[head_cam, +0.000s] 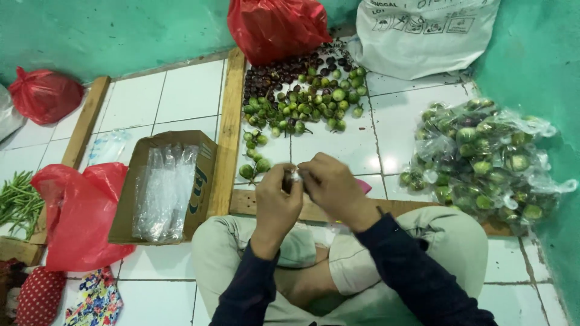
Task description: Cleaning small green vegetables with a cloth and placing them into plastic bags
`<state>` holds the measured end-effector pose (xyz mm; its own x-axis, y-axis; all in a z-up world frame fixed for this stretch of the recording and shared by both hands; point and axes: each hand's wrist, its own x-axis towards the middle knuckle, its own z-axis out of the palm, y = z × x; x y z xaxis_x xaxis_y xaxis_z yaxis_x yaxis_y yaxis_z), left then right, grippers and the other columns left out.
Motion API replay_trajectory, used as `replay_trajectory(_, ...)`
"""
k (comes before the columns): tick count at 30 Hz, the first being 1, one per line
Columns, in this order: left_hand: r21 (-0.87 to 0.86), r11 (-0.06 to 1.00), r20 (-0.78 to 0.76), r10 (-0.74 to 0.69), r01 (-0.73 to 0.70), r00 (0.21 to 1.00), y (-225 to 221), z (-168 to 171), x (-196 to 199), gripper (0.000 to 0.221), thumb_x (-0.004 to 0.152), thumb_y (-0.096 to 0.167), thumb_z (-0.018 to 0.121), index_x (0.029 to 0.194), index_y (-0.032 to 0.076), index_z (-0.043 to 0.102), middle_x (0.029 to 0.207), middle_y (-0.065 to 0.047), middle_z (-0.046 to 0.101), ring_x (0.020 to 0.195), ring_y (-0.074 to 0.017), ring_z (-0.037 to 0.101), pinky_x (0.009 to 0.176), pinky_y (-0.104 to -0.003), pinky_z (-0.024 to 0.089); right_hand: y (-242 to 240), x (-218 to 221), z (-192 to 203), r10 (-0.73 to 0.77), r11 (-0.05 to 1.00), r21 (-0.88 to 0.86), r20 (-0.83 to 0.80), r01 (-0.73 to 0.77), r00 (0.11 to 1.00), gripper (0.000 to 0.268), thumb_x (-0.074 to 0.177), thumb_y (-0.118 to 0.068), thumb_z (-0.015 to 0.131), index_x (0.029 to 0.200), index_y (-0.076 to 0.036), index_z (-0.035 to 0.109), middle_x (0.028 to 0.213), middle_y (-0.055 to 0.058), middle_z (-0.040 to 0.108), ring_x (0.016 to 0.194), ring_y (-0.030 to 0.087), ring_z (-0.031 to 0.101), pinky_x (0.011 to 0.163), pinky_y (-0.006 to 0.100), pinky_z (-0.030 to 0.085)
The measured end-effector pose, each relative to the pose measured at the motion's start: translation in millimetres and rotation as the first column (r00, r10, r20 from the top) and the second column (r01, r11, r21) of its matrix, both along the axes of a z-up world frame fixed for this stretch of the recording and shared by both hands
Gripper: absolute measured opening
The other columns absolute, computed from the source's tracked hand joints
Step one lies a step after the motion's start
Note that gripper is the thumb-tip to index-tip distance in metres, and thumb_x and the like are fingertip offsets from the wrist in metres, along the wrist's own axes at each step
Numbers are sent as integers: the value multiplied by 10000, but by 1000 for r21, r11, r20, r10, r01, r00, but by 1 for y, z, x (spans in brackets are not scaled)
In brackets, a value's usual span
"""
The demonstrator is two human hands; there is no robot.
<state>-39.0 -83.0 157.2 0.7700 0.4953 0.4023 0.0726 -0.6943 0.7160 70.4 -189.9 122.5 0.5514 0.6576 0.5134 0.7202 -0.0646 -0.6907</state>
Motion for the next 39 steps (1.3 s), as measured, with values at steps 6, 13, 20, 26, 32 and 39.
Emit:
replay_trajectory(6,-181,978,-221,57,-98,974,3,-16,19,155,847,112,615,944,27,701,576,-168,626,575,-355,648,589,-465,468,1,-7,-35,-6,963,-268,-180,-43,984,302,831,-100,713,1123,-31,749,973,92,701,862,333,730,724,383,595)
replay_trajectory(13,-594,792,-300,-379,140,875,22,-29,40,299,831,10,572,1071,33,750,818,-170,693,849,-256,634,773,-399,514,-24,8,-40,-41,982,-187,-214,0,976,80,867,-97,690,930,-56,718,869,150,680,842,412,691,729,426,561)
replay_trajectory(20,-651,721,-212,-473,238,855,-34,-46,94,553,941,175,714,1412,-43,522,1259,-304,591,1202,-440,535,1003,-559,446,-85,79,-49,-208,944,120,-507,308,837,81,917,-133,721,923,-54,709,773,113,691,774,261,673,708,385,541)
replay_trajectory(26,-727,550,70,-535,410,842,-132,-113,177,413,893,188,806,1258,41,682,1131,-186,709,1002,-269,689,842,-401,595,-182,111,-24,-445,764,135,-597,631,667,109,960,-105,744,979,3,748,802,155,712,801,207,661,690,387,557)
replay_trajectory(32,-506,680,-100,-657,530,747,-235,-126,226,484,823,321,841,1224,94,695,1042,-154,732,939,-288,730,756,-388,605,-291,149,-115,-769,447,70,-480,892,423,118,1026,-122,731,972,-18,741,776,110,667,756,168,601,645,331,498)
replay_trajectory(39,-209,695,-316,-714,688,625,-292,-156,237,368,854,350,757,1028,35,683,836,-157,673,755,-307,716,635,-397,587,-322,133,-140,-954,65,-188,-299,980,6,150,972,-232,748,890,-107,741,743,61,684,660,186,610,586,314,454)
